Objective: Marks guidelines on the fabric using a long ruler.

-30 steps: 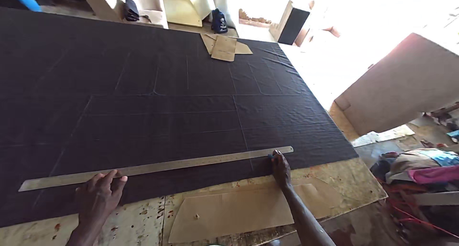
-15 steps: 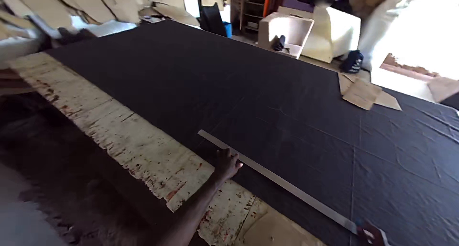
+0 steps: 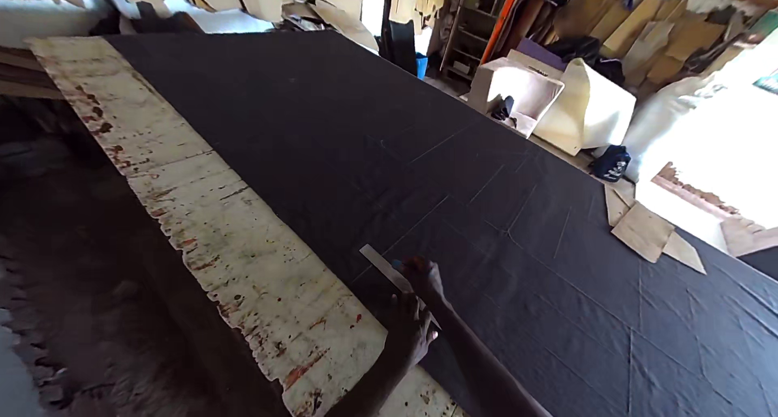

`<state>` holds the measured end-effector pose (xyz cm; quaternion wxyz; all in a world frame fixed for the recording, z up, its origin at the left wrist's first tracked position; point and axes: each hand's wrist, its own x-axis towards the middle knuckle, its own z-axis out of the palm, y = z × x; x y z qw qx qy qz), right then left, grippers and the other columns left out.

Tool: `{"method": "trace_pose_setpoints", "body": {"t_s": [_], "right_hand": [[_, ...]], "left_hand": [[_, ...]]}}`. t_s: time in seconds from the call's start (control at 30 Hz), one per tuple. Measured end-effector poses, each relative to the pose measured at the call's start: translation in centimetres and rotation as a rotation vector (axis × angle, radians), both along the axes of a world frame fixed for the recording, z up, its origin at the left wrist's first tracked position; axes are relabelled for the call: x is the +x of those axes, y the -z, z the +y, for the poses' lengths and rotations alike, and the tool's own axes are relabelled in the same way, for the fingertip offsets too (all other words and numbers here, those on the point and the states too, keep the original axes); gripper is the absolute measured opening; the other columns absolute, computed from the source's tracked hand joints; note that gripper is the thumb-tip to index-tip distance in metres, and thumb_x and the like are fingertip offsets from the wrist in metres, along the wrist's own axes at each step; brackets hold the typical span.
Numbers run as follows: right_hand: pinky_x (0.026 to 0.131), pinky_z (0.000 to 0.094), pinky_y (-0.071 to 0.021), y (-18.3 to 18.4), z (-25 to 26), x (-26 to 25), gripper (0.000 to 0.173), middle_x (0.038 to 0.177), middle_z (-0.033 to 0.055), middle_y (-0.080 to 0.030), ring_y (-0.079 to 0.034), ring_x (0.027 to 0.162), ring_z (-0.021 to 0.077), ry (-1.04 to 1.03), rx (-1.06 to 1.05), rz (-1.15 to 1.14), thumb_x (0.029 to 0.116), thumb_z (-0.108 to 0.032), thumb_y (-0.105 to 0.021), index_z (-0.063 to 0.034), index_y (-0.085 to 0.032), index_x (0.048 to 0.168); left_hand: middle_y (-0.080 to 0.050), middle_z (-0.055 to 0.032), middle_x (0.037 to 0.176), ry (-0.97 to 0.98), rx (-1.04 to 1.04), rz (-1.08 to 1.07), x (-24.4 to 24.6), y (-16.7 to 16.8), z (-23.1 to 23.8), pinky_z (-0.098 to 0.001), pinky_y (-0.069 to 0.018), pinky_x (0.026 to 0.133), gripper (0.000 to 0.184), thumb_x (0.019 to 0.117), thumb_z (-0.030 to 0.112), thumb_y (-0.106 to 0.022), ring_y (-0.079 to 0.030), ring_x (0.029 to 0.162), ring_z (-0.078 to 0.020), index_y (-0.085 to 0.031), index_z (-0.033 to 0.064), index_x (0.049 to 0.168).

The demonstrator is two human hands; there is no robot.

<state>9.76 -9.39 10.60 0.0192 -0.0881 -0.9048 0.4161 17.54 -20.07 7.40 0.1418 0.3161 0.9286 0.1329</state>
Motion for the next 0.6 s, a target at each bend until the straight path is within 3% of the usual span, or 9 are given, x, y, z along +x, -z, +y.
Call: {"method": "trace_pose_setpoints", "body": {"t_s": [0.07,0.13,0.23,0.37,0.47,0.6], "right_hand": [[0.074,0.0557,-0.0578,0.4,-1.3,-3.3,0.018,0.094,0.0111,-0.073,-0.071,0.082,0.0282,-0.030,0.080,-0.012,0.0977,-0.023,-0.067,-0.0126,-0.072,0.112],[0.080,0.0542,-0.0581,1.2,-1.9,-6.1,0.020,0.095,0.0083,-0.074,-0.071,0.087,0.0259,-0.056,0.142,-0.051,0.0970,-0.024,-0.065,-0.0146,-0.075,0.112],[0.081,0.0545,-0.0575,1.6,-2.0,-7.6,0.020,0.095,0.0095,-0.074,-0.071,0.089,0.0270,-0.121,0.197,-0.045,0.0975,-0.023,-0.064,-0.0136,-0.075,0.112],[0.084,0.0556,-0.0575,1.1,-2.1,-6.7,0.022,0.100,0.0100,-0.074,-0.072,0.095,0.0284,-0.166,0.268,-0.087,0.0987,-0.024,-0.061,-0.0154,-0.075,0.113],[0.081,0.0582,-0.0574,0.7,-2.1,-5.7,0.021,0.101,0.0127,-0.074,-0.072,0.095,0.0322,-0.184,0.317,-0.075,0.0980,-0.022,-0.061,-0.0152,-0.074,0.113],[0.088,0.0567,-0.0561,0.2,-0.2,-4.0,0.024,0.109,0.0105,-0.074,-0.070,0.104,0.0304,-0.212,0.362,-0.186,0.0976,-0.024,-0.058,-0.0185,-0.074,0.115]], "left_hand": [[-0.028,-0.0240,0.165,-0.009,0.025,0.008,0.2,0.3,0.0,-0.0688,-0.0010,0.122,0.067,0.1016,0.058,-0.043,-0.013,0.156,-0.0442,-0.050,0.0142,0.152],[-0.030,-0.0235,0.165,-0.020,0.050,0.040,0.4,0.8,0.0,-0.0690,-0.0028,0.122,0.068,0.1009,0.059,-0.042,-0.015,0.156,-0.0442,-0.051,0.0131,0.150],[-0.029,-0.0239,0.165,-0.030,0.074,0.074,0.3,1.2,0.0,-0.0685,-0.0043,0.123,0.070,0.1001,0.060,-0.043,-0.016,0.156,-0.0442,-0.051,0.0128,0.151],[-0.029,-0.0243,0.165,-0.029,0.038,0.077,0.6,1.5,0.1,-0.0674,-0.0034,0.123,0.067,0.1011,0.061,-0.040,-0.017,0.156,-0.0435,-0.052,0.0160,0.149],[-0.033,-0.0252,0.162,-0.018,0.011,0.098,0.5,1.1,0.2,-0.0666,-0.0048,0.123,0.066,0.0998,0.061,-0.043,-0.019,0.155,-0.0442,-0.057,0.0155,0.146],[-0.029,-0.0204,0.166,0.032,-0.087,0.034,-0.4,0.2,0.2,-0.0647,-0.0009,0.124,0.070,0.0991,0.068,-0.037,-0.016,0.157,-0.0398,-0.050,0.0219,0.151]]}}
